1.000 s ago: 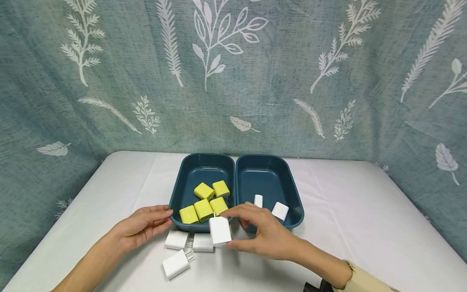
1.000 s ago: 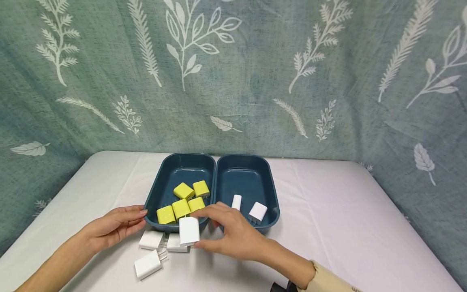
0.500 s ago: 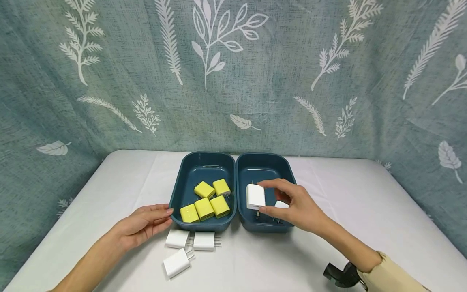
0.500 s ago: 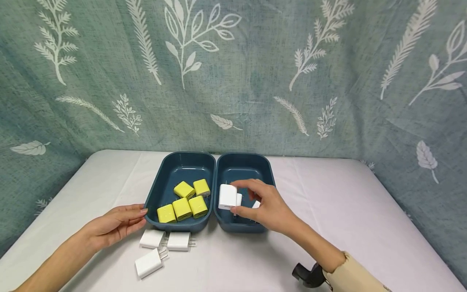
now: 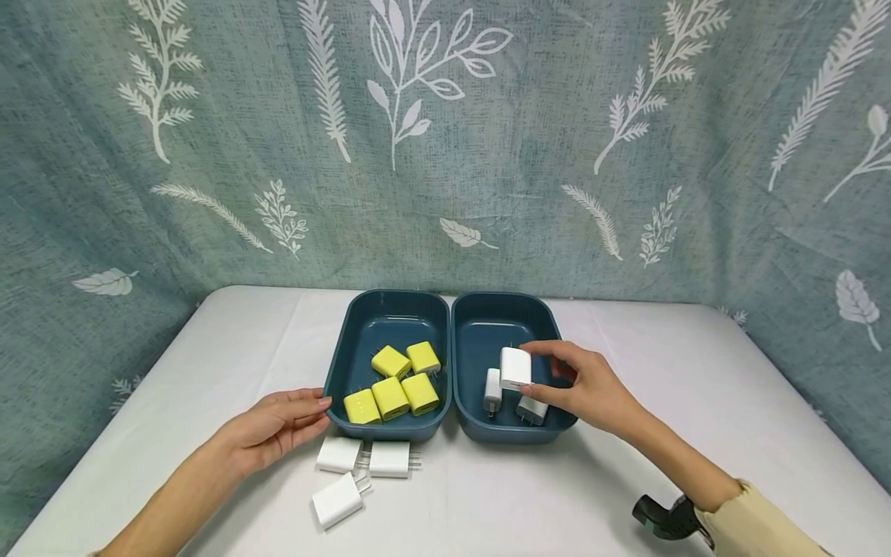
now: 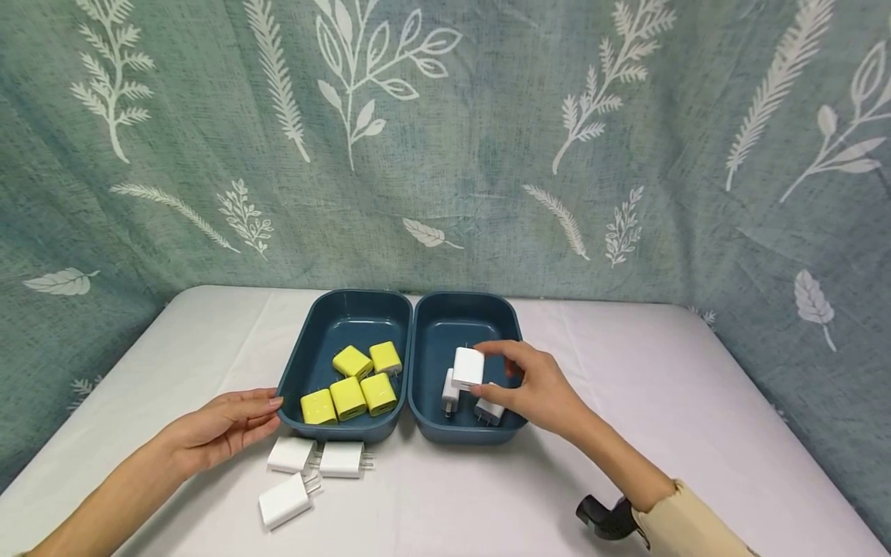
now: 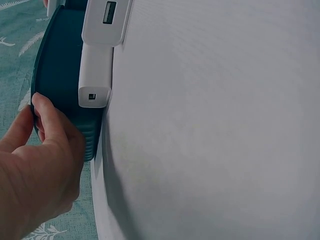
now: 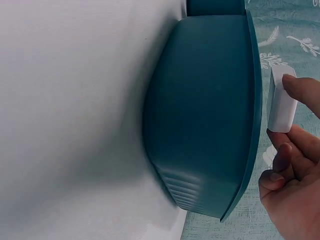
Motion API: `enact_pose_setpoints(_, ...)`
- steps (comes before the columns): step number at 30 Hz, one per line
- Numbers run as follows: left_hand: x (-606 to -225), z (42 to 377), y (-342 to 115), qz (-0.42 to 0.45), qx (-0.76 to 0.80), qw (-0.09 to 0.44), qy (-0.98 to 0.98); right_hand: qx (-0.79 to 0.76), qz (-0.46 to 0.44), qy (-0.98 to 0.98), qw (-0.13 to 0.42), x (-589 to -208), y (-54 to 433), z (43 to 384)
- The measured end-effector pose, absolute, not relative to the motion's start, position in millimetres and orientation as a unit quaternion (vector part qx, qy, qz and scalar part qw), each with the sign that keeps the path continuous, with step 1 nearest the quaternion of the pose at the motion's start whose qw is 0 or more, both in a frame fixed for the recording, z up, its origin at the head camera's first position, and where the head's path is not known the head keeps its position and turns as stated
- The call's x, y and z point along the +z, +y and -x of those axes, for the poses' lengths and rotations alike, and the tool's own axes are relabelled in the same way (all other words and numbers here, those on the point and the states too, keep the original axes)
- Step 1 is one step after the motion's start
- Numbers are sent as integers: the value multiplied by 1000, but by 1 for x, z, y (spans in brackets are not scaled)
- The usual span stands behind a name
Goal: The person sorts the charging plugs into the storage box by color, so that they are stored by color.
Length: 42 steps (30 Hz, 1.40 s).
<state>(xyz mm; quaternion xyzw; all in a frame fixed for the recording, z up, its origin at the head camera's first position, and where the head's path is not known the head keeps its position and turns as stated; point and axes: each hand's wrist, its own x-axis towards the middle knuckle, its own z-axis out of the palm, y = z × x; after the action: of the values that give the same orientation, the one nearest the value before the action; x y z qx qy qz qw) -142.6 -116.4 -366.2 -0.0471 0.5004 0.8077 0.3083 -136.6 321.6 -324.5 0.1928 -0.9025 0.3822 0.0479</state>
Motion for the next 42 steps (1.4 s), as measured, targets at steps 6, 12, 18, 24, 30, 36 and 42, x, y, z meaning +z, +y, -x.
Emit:
enact_pose_setpoints(6,-366,142,-116,50,807,306,503,379,-196,-904,37,-327,323,134)
enact_pose_setpoints(12,-366,142,-116,52,805,305,506,384,-211,-899,23,-330,326,131)
enact_pose_setpoints(18,-367,143,-117,47,807,307,503,393,-224,-892,25,-328,326,129)
enact_pose_setpoints(24,-367,143,-117,46,808,307,501,396,-231,-888,35,-324,323,129)
enact_pose_setpoints(30,-366,142,-116,47,808,307,501,398,-235,-886,38,-321,320,128)
enact_pose_setpoints(36,-366,142,-116,46,807,306,502,397,-243,-884,40,-319,318,127)
enact_pose_setpoints(42,-366,142,-116,46,805,306,506,397,-257,-880,47,-319,316,128)
